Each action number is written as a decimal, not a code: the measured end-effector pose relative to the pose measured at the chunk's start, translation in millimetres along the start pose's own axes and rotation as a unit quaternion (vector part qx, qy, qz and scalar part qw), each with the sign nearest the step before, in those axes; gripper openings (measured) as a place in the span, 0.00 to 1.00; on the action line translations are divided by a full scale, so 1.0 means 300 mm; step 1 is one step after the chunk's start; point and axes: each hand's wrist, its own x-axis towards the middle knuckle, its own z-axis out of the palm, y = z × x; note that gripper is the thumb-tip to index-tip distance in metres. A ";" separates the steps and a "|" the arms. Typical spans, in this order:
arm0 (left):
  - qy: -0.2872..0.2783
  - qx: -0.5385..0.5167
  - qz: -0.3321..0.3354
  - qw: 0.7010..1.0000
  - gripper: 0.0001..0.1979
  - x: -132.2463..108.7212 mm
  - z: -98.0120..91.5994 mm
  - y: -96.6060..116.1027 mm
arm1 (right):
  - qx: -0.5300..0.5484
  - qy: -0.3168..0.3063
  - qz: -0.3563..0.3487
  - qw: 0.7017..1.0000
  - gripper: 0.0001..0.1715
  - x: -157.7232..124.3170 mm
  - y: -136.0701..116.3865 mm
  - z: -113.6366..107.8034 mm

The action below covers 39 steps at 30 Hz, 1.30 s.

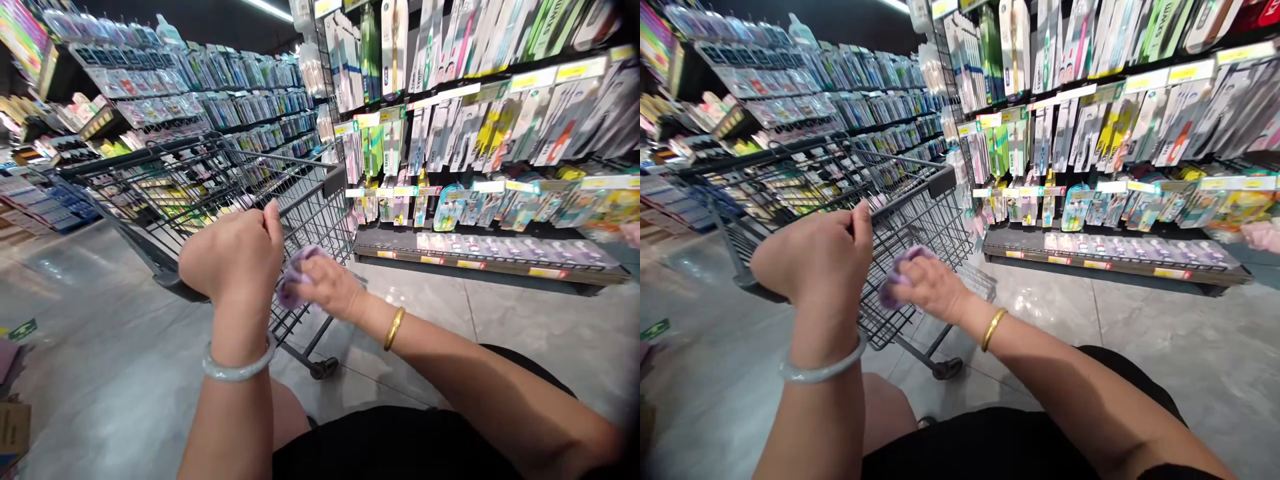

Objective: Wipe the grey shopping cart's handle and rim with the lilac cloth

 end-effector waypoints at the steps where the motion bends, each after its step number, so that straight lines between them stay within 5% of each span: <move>1: 0.000 0.003 -0.011 1.000 0.36 0.001 -0.006 -0.017 | -0.004 0.010 0.022 1.000 0.19 -0.003 0.038 0.001; 5: 0.001 0.019 -0.031 0.999 0.34 -0.006 -0.009 -0.095 | -0.018 0.040 0.164 0.985 0.26 -0.012 0.103 0.020; 8: 0.017 0.040 -0.022 0.999 0.31 -0.019 0.008 -0.158 | -0.011 0.012 0.111 0.994 0.26 0.000 0.007 0.057; 12: 0.037 0.060 -0.038 0.997 0.32 -0.021 0.023 -0.234 | 0.002 -0.023 -0.008 1.000 0.15 0.036 -0.076 0.083; 16: 0.016 0.057 -0.070 0.996 0.33 -0.008 0.012 -0.274 | -0.026 0.011 0.054 0.998 0.20 0.057 -0.012 0.054; 19: 0.017 0.026 -0.057 0.998 0.31 0.001 0.008 -0.244 | -0.046 0.021 0.073 0.996 0.21 0.049 -0.029 0.059; 23: 0.032 -0.110 0.065 0.991 0.21 0.001 0.033 -0.122 | -0.036 0.002 -0.008 0.999 0.09 0.053 -0.123 0.088; 28: 0.011 -0.139 0.052 0.989 0.24 -0.004 0.080 -0.023 | -0.060 0.032 0.050 0.996 0.11 0.136 -0.060 -0.026; 32: 0.010 -0.149 0.025 0.988 0.26 0.005 0.086 -0.046 | -0.067 0.051 0.102 0.991 0.17 0.124 0.016 -0.064; 39: 0.002 -0.106 -0.058 0.993 0.32 0.036 0.086 -0.140 | -0.008 -0.043 -0.041 0.998 0.06 0.008 -0.086 0.045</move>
